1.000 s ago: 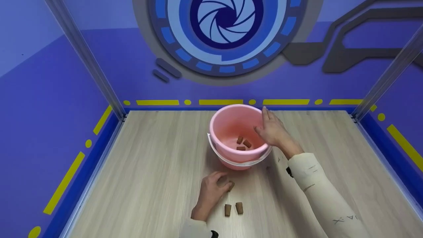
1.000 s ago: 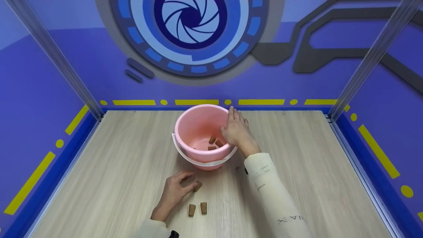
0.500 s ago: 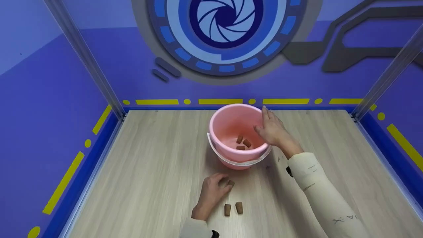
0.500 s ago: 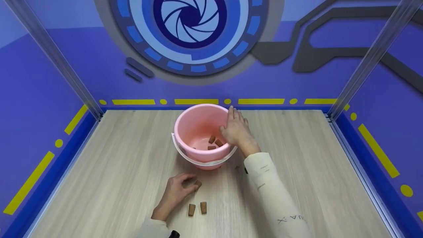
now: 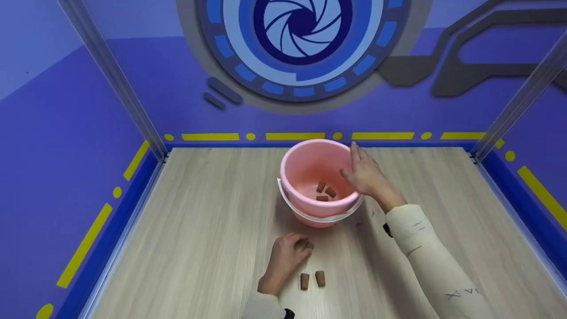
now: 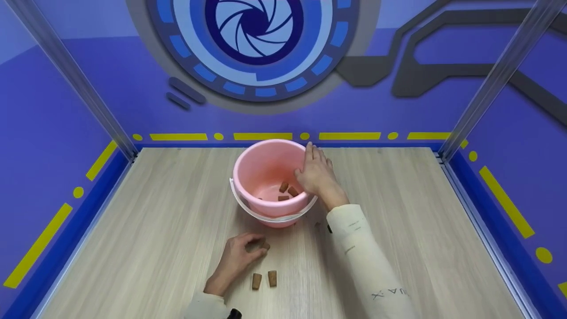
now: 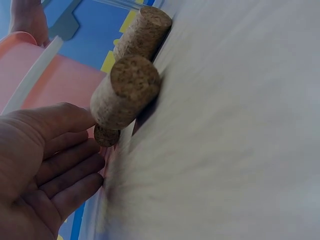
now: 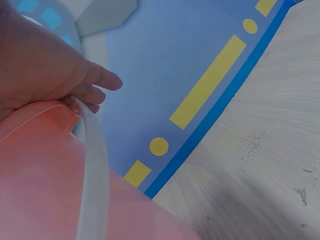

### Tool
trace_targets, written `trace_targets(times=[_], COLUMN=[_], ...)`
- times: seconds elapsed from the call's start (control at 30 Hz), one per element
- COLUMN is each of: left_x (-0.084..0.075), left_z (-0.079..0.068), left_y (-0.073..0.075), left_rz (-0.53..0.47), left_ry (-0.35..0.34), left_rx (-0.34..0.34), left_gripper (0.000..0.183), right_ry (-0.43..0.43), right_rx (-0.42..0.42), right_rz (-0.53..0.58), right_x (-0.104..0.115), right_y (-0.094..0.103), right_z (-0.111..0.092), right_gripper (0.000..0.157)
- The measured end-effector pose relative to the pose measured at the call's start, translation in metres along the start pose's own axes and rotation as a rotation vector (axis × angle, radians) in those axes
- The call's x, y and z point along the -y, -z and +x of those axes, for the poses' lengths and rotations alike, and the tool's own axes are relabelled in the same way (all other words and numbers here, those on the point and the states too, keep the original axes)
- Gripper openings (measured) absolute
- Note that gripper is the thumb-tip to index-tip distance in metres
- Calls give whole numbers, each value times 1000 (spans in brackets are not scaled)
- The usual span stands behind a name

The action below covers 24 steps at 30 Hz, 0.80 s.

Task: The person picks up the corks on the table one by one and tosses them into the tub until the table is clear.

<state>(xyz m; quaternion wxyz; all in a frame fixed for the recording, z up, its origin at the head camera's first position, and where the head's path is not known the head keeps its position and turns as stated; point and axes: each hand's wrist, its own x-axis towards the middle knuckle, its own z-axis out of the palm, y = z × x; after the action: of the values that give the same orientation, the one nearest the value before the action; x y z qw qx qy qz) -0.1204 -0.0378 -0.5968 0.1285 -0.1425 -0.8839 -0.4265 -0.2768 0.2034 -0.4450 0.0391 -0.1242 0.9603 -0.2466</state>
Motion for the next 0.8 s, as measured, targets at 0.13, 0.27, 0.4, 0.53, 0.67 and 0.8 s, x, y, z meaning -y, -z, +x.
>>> trace_targets(times=[0.13,0.27,0.4,0.53,0.67,0.8], left_x=[-1,-2,-3,-4,-5,-4], left_z=[0,0,1,1,2,1], left_y=[0,0,0,0,-1,-1], left_rz=[10,27,36,41,44,57], left_ry=[-15,-24,-41,-59,-59,-75], left_rx=[15,35,48,42,38,37], left_gripper=[20,18,12,5,5,7], right_ry=[-3,3,10,17,17,10], right_rx=[3,0,-2,-3,-3,-8], right_rz=[3,-6,-11,-17,-21,-19], right_x=[0,1,0,0,-1,-1], right_y=[0,0,0,0,0,0], right_z=[-1,-1,-1,-1,-1,-1], right_gripper=[89,87,86,86,86,87])
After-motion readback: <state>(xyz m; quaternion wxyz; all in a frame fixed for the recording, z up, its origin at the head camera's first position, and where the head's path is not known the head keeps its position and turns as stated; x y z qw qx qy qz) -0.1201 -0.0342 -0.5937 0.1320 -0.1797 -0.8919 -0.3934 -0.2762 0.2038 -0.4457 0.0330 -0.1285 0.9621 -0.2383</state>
